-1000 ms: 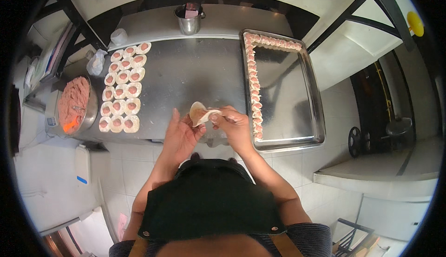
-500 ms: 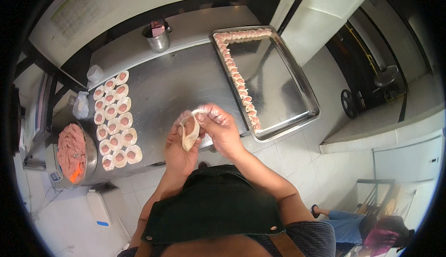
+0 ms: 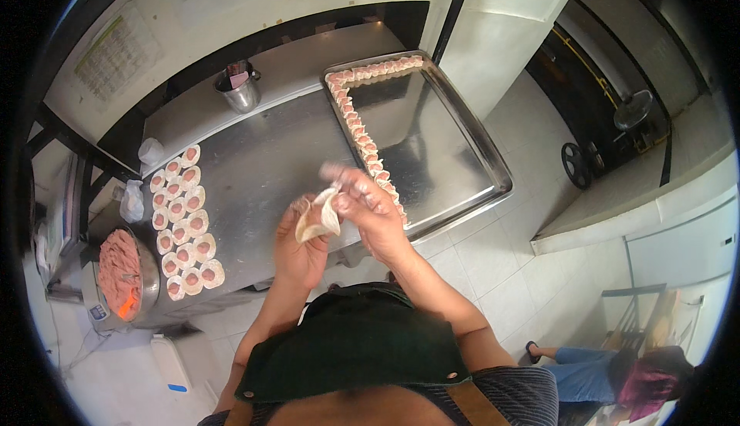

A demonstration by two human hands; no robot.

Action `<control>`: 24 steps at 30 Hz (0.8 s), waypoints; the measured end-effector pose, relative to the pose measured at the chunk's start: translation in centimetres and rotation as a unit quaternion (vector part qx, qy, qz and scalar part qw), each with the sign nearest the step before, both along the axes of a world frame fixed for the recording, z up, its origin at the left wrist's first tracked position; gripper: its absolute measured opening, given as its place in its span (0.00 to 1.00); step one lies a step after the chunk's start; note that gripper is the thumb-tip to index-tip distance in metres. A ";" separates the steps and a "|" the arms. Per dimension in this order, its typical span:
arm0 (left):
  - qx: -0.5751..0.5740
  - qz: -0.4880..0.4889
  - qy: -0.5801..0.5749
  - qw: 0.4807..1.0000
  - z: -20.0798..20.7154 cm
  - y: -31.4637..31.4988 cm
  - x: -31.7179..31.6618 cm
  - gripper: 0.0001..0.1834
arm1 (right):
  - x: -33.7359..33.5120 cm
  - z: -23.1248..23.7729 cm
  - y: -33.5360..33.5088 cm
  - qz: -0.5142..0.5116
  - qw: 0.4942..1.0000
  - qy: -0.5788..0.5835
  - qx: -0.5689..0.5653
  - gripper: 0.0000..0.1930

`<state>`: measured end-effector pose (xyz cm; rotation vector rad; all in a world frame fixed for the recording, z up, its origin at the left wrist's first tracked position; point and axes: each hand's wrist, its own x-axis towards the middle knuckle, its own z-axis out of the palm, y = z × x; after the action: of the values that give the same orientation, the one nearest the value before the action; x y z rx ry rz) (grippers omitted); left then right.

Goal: The person assembles sushi rolls by hand, placing a pink filling into round wrappers and arranging them in rows on a stainless steel tray. The person repeatedly picks up wrappers, fills them, and places them on the tray.

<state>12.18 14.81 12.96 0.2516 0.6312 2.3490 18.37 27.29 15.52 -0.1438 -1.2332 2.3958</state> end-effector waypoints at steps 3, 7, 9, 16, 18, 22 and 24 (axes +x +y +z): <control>0.113 0.023 -0.069 0.991 1.3 1.5 0.1 0.13 | 0.1 0.9 1.4 -0.012 0.994 0.086 0.065 0.10; -0.041 0.210 0.233 0.949 3.0 3.6 2.3 0.12 | 0.5 1.9 1.6 -0.080 0.972 0.059 0.215 0.05; -0.034 0.231 0.201 0.952 3.6 4.0 2.5 0.14 | 0.6 2.3 1.7 -0.033 0.983 0.121 0.135 0.04; 0.048 0.211 0.091 0.972 3.8 3.4 2.8 0.15 | -0.2 3.1 3.5 0.047 0.965 0.158 0.202 0.17; 0.054 0.188 0.080 0.977 4.0 3.0 2.9 0.14 | -0.4 3.2 3.7 0.090 0.990 0.097 0.047 0.12; 0.075 0.193 0.018 0.978 4.7 2.3 3.5 0.10 | -0.9 3.2 3.3 0.082 0.979 0.102 0.157 0.13; 0.059 0.236 0.086 0.966 4.8 1.9 3.3 0.10 | -0.9 3.2 2.8 0.080 0.972 0.103 0.197 0.13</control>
<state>15.48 16.68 17.77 0.3995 0.6935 2.8521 17.52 30.12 18.77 0.3297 -1.6355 2.1702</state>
